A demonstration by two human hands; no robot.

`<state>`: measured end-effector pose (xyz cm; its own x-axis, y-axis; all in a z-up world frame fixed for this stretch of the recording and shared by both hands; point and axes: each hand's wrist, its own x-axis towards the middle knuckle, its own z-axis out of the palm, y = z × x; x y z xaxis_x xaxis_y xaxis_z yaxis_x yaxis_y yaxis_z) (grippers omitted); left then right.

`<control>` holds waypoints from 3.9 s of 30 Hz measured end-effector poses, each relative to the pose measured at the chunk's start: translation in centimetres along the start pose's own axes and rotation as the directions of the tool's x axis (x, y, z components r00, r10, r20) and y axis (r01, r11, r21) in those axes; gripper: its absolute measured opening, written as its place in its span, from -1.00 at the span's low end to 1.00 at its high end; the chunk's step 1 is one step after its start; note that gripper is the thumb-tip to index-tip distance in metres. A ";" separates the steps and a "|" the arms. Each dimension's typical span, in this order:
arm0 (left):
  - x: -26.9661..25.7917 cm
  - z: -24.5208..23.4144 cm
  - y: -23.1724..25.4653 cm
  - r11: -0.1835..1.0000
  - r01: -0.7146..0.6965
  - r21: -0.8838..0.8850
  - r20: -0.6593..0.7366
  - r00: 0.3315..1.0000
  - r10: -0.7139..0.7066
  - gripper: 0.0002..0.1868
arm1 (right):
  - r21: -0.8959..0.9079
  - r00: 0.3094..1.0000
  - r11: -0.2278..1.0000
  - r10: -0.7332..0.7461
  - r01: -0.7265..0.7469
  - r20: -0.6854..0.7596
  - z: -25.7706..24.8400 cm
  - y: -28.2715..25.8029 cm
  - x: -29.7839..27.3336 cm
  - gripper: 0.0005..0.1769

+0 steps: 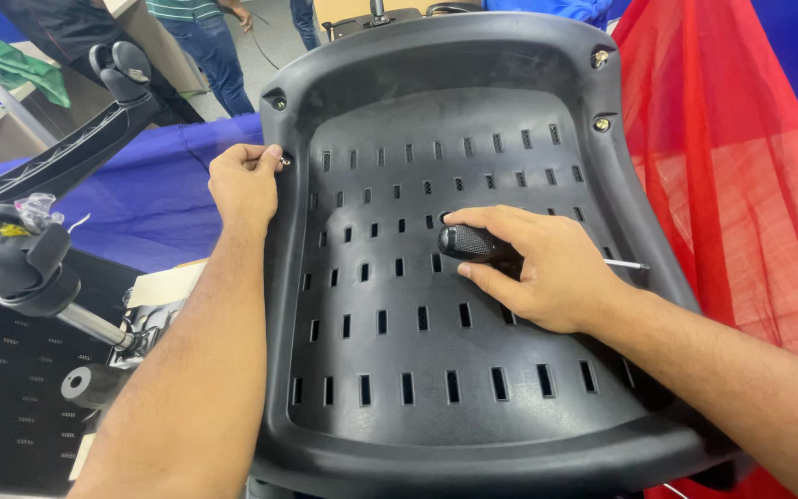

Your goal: The person uses a screwdriver to tighten screws on a black plastic chair seat, securing it to the backrest. They flip the chair over to access different screw locations and continue tightening fasteners on the underside of the seat.

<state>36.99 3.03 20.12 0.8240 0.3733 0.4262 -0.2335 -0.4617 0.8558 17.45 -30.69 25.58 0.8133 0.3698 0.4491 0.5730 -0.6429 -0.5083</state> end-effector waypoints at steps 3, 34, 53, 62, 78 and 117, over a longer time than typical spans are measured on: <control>0.0 -0.2 0.3 0.999 -0.012 0.041 0.003 1.000 0.012 -0.82 | -0.003 0.997 0.998 -0.069 0.069 -0.027 0.1 -0.1 -0.1 -0.48; -0.7 0.7 -0.9 0.930 -0.231 0.286 0.046 0.973 0.227 -0.71 | 0.006 0.994 0.995 -0.094 0.095 -0.056 0.4 -0.1 -0.3 -0.49; -1.0 1.5 -1.3 0.876 -0.322 0.360 0.036 0.943 0.332 -0.76 | -0.003 0.997 0.999 -0.046 0.046 -0.058 0.6 -0.4 -0.4 -0.48; -1.7 0.7 0.0 0.902 -0.308 0.301 -0.003 0.946 0.324 -0.70 | -0.005 0.999 0.999 -0.032 0.032 -0.042 0.6 -0.5 -0.4 -0.48; -1.6 0.6 -0.3 0.903 -0.274 0.331 -0.034 0.953 0.302 -0.67 | -0.010 0.999 1.000 -0.017 0.017 -0.049 0.7 -0.7 -0.6 -0.48; -2.2 0.1 1.0 0.904 -0.318 0.284 -0.050 0.937 0.346 -0.81 | -0.026 0.998 0.999 -0.035 0.034 -0.058 0.9 -1.1 -0.6 -0.48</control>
